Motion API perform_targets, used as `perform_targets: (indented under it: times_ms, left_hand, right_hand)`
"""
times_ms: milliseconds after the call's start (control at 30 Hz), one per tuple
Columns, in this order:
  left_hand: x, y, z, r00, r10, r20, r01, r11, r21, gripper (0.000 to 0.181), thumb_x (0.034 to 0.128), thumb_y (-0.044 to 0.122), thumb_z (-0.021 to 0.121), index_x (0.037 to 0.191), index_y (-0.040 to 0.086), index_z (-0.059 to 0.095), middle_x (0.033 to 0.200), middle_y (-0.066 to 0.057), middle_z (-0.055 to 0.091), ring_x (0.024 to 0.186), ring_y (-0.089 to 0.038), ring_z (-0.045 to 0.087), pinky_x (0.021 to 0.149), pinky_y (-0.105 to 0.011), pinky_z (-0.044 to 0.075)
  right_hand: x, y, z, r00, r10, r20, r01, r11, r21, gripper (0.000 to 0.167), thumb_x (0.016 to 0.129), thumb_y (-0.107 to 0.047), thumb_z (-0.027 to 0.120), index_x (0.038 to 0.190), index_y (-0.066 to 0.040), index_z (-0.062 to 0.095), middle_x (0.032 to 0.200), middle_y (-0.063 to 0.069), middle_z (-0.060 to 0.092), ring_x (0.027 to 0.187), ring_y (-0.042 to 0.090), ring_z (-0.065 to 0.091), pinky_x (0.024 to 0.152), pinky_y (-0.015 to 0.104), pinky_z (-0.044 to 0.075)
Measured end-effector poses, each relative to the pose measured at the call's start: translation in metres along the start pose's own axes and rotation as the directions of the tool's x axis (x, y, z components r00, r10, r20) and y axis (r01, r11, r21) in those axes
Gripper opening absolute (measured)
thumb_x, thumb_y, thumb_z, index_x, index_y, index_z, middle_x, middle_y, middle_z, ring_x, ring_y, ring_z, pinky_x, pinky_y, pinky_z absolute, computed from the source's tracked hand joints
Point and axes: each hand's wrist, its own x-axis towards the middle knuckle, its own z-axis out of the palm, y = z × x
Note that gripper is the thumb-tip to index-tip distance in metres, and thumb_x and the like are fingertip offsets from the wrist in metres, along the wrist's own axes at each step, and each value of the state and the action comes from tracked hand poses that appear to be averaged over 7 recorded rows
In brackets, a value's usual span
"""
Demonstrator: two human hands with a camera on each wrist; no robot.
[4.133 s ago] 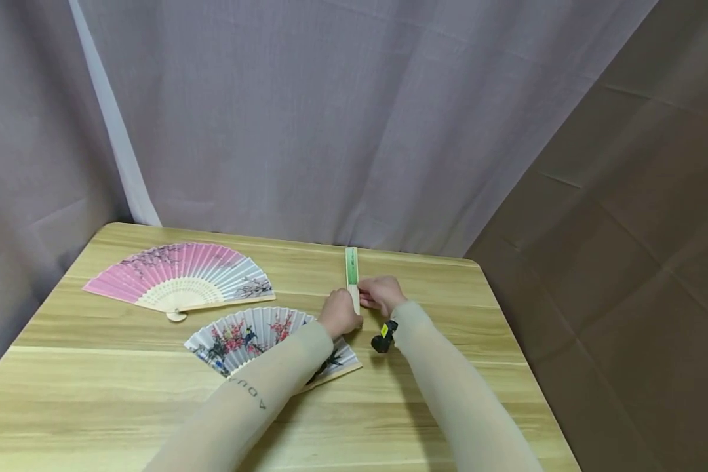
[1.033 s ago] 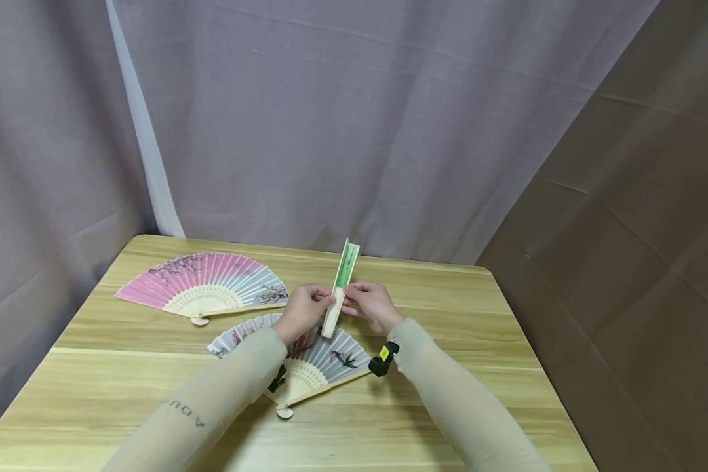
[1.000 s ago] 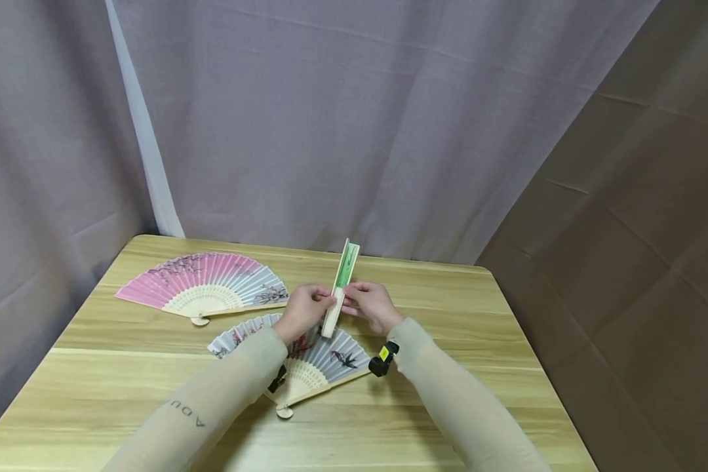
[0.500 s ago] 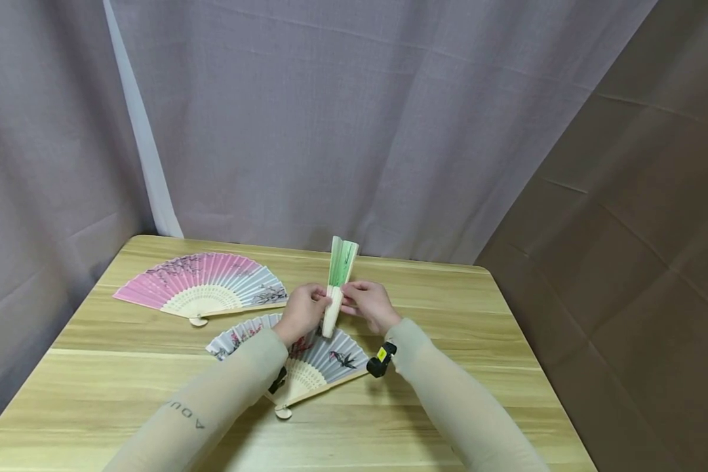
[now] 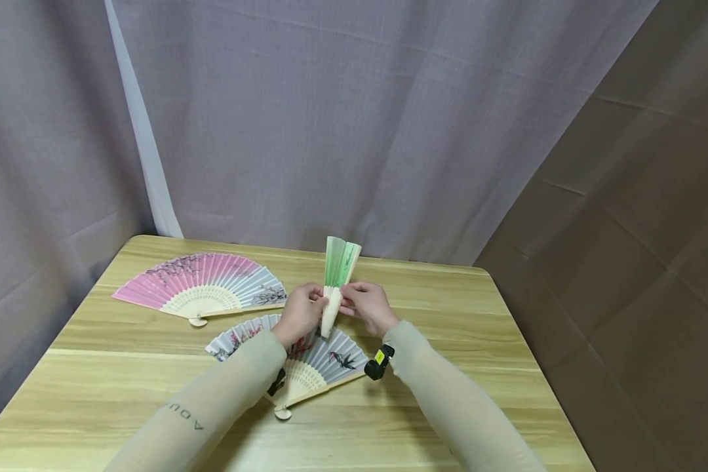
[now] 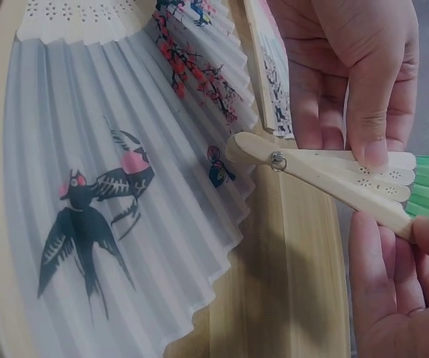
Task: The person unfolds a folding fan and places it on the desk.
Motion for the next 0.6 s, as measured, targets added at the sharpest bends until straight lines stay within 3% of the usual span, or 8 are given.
perform_targets:
  times_ms: [267, 600]
  left_hand:
    - [0.0019, -0.0026, 0.0008, 0.999, 0.032, -0.033, -0.033, 0.999, -0.01, 0.008, 0.0917, 0.006, 0.064, 0.099, 0.003, 0.065, 0.09, -0.008, 0.063, 0.078, -0.019, 0.058, 0.067, -0.03, 0.053]
    - [0.0015, -0.0029, 0.0021, 0.998, 0.016, -0.054, -0.019, 0.998, -0.053, 0.008, 0.0917, 0.005, 0.064, 0.099, 0.002, 0.065, 0.089, -0.008, 0.063, 0.074, -0.017, 0.058, 0.063, -0.027, 0.053]
  right_hand:
    - [0.0005, 0.001, 0.0005, 0.999, -0.001, -0.033, 0.001, 1.0, 0.009, 0.024, 0.094, -0.009, 0.063, 0.112, 0.006, 0.062, 0.098, 0.016, 0.063, 0.083, 0.018, 0.063, 0.08, 0.031, 0.058]
    - [0.0015, 0.0028, 0.0001, 0.998, 0.0, -0.058, 0.001, 1.0, 0.021, 0.023, 0.094, -0.009, 0.063, 0.111, 0.006, 0.061, 0.095, 0.015, 0.063, 0.082, 0.018, 0.064, 0.079, 0.031, 0.058]
